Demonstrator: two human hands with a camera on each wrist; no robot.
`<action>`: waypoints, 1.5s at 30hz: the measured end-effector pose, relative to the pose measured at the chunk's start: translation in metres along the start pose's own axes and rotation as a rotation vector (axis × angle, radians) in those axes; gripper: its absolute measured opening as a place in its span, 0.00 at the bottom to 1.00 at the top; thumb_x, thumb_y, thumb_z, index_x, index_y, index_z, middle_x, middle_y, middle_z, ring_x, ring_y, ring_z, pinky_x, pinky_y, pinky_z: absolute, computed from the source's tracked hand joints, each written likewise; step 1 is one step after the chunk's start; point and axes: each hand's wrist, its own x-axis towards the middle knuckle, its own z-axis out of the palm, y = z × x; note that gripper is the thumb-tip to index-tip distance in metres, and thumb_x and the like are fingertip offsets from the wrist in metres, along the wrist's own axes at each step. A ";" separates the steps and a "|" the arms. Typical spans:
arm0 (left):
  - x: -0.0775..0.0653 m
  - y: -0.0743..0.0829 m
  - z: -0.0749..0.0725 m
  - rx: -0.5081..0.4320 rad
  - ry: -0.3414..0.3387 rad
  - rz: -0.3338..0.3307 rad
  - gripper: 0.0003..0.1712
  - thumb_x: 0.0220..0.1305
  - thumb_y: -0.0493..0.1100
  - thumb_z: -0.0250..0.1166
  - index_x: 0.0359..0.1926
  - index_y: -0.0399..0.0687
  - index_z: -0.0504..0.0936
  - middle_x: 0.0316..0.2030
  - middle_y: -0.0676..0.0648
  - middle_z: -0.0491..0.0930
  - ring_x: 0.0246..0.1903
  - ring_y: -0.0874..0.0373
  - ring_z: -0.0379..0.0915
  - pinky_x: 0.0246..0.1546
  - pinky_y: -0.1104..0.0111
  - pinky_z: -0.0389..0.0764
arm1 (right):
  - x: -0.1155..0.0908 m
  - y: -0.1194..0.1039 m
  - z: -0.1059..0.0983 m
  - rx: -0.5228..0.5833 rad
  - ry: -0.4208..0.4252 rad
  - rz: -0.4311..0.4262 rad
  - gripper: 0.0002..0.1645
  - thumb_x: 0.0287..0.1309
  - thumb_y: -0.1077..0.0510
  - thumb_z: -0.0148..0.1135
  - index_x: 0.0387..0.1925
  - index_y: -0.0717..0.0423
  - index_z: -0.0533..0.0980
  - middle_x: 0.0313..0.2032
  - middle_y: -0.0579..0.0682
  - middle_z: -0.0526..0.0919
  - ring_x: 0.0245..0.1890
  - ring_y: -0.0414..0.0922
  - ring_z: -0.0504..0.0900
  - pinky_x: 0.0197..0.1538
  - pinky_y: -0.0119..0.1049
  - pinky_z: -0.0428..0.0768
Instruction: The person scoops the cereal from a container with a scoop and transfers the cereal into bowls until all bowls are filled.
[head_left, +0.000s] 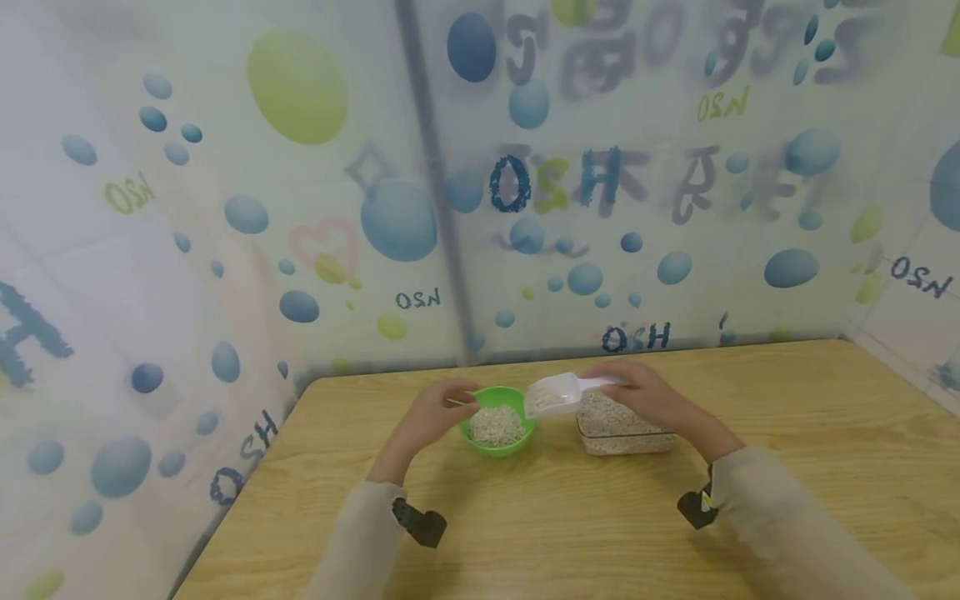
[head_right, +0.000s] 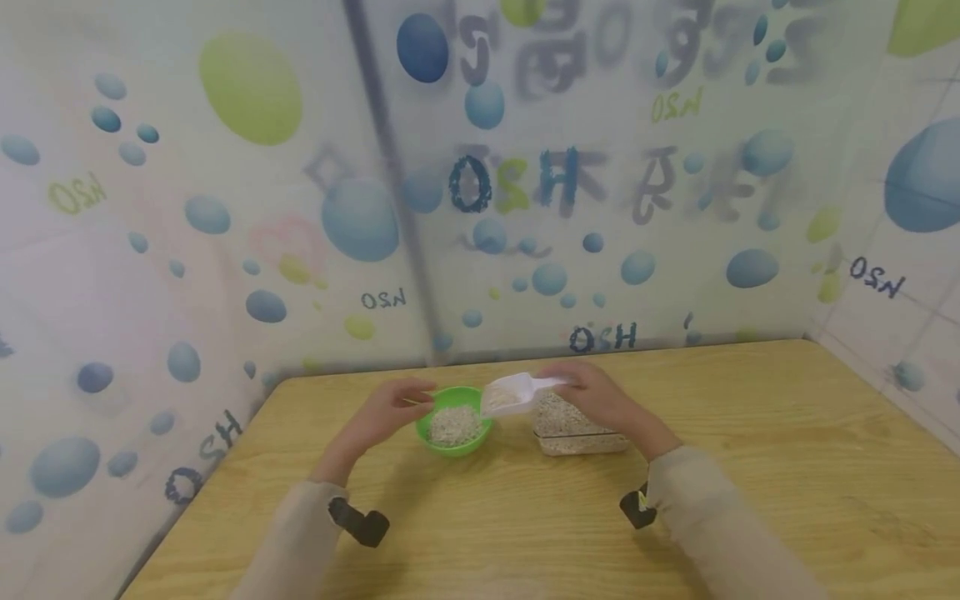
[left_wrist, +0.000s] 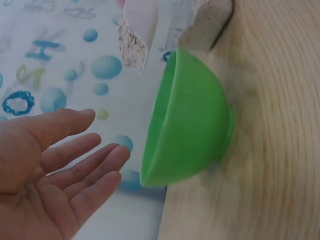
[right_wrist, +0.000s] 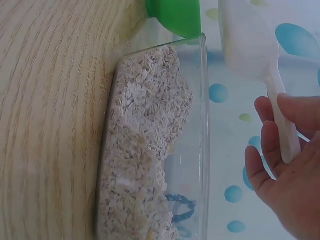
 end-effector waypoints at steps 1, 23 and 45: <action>-0.001 -0.003 -0.001 -0.004 0.011 -0.006 0.20 0.62 0.39 0.61 0.55 0.37 0.74 0.47 0.39 0.76 0.44 0.44 0.75 0.41 0.58 0.77 | 0.001 -0.001 0.001 0.004 -0.006 0.003 0.17 0.63 0.67 0.49 0.52 0.67 0.73 0.52 0.63 0.74 0.55 0.61 0.69 0.52 0.56 0.69; -0.005 -0.041 0.003 -0.062 0.009 0.001 0.18 0.62 0.32 0.58 0.53 0.31 0.74 0.51 0.34 0.73 0.50 0.40 0.69 0.46 0.56 0.75 | 0.017 -0.013 0.009 -0.024 -0.105 0.043 0.17 0.65 0.67 0.47 0.54 0.67 0.71 0.53 0.62 0.72 0.55 0.59 0.68 0.53 0.55 0.69; -0.004 -0.045 0.004 -0.030 -0.012 0.007 0.18 0.61 0.32 0.59 0.52 0.30 0.75 0.50 0.34 0.74 0.46 0.43 0.72 0.45 0.57 0.75 | 0.053 -0.030 0.001 -0.290 -0.264 -0.024 0.16 0.62 0.67 0.49 0.49 0.64 0.76 0.45 0.56 0.78 0.45 0.52 0.74 0.48 0.48 0.73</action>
